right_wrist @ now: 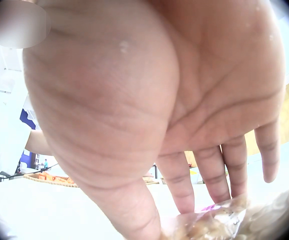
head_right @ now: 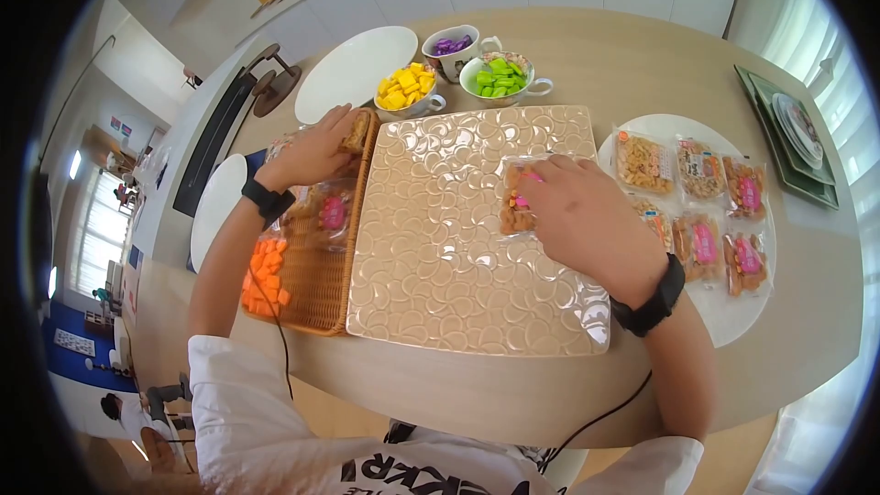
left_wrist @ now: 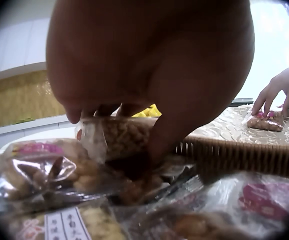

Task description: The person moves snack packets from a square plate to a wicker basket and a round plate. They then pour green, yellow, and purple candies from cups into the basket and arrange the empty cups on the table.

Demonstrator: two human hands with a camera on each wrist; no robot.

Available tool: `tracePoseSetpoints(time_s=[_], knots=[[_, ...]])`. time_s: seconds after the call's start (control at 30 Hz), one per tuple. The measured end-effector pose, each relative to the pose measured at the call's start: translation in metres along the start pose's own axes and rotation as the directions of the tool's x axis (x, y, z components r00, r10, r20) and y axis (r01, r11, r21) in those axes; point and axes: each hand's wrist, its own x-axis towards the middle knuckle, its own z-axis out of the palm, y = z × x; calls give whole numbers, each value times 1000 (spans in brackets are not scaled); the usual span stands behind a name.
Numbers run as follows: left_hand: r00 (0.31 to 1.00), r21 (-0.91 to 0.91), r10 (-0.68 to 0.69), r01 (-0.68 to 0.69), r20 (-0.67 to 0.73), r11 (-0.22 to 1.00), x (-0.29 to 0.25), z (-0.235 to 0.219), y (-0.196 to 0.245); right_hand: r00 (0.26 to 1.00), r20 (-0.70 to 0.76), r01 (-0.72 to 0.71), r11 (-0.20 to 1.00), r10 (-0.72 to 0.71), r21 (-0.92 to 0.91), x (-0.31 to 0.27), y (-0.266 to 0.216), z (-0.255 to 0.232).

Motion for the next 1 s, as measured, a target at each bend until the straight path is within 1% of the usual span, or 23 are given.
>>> tracePoseSetpoints(time_s=[0.03,0.1,0.13,0.2,0.23,0.3,0.33,0.4,0.43,0.47,0.5,0.53,0.57,0.63,0.7,0.77,0.8,0.83,0.87,0.9,0.93,0.97,1.0], knots=[[999,76,31,-29,-29,997,0,6,-1,1000,-1,-5,1000,5,-2,0,0,0],[1000,62,19,-19,-10,998,2,13,-6,999,47,-20,1000,20,6,0,-1,-1],[1000,49,2,-2,8,999,2,13,-6,999,46,-21,1000,21,4,1,-3,-2],[1000,23,-8,8,17,1000,3,14,-7,997,63,-29,997,34,-78,2,-7,-4],[999,-5,-19,19,28,1000,3,14,-6,998,63,-26,996,31,-81,3,-9,-3],[999,-25,-31,31,24,999,2,14,-4,999,15,-44,976,49,-215,3,-11,0],[999,-42,-38,39,24,998,3,13,-3,999,15,-39,975,43,-220,3,-10,0],[999,-16,-48,48,-18,999,2,10,-3,987,129,-88,994,96,-69,3,-5,-1],[997,10,-53,54,-51,999,2,6,1,987,127,-86,994,95,-72,5,-5,-3],[997,10,-51,52,-56,999,0,3,5,978,178,-99,995,103,-32,7,-6,-7],[989,-58,-52,44,-141,997,-3,-1,9,966,232,-115,993,111,8,9,-7,-11],[973,-126,-60,32,-221,992,-9,-7,19,966,235,-117,993,112,6,10,-9,-14],[974,-128,-61,33,-219,991,-15,-16,35,960,258,-112,994,107,5,12,-12,-16],[965,-235,127,-182,-230,955,-29,-27,78,956,281,-96,995,88,14,15,-18,-19],[938,-219,245,-299,-243,929,-46,-15,110,935,329,-169,982,134,80,19,-24,-19],[882,-174,394,-444,-258,879,-55,-11,143,943,316,-155,980,108,126,19,-25,-16],[887,-156,412,-446,-209,881,-58,-8,156,947,305,-155,974,99,165,21,-26,-14],[890,-141,427,-448,-159,883,-61,-5,168,950,306,-123,977,66,173,25,-30,-16],[901,-137,401,-423,-164,895,-63,0,179,926,358,-216,944,118,248,28,-35,-22],[883,-89,417,-443,-216,892,-64,6,190,893,417,-315,897,169,311,30,-39,-25],[860,-41,437,-463,-263,886,-65,10,197,894,423,-300,901,150,314,31,-41,-25],[867,-44,422,-449,-265,893,-64,14,199,883,445,-329,875,151,356,32,-43,-25],[854,62,441,-441,-276,895,-64,20,200,870,469,-362,845,154,393,32,-45,-24]])
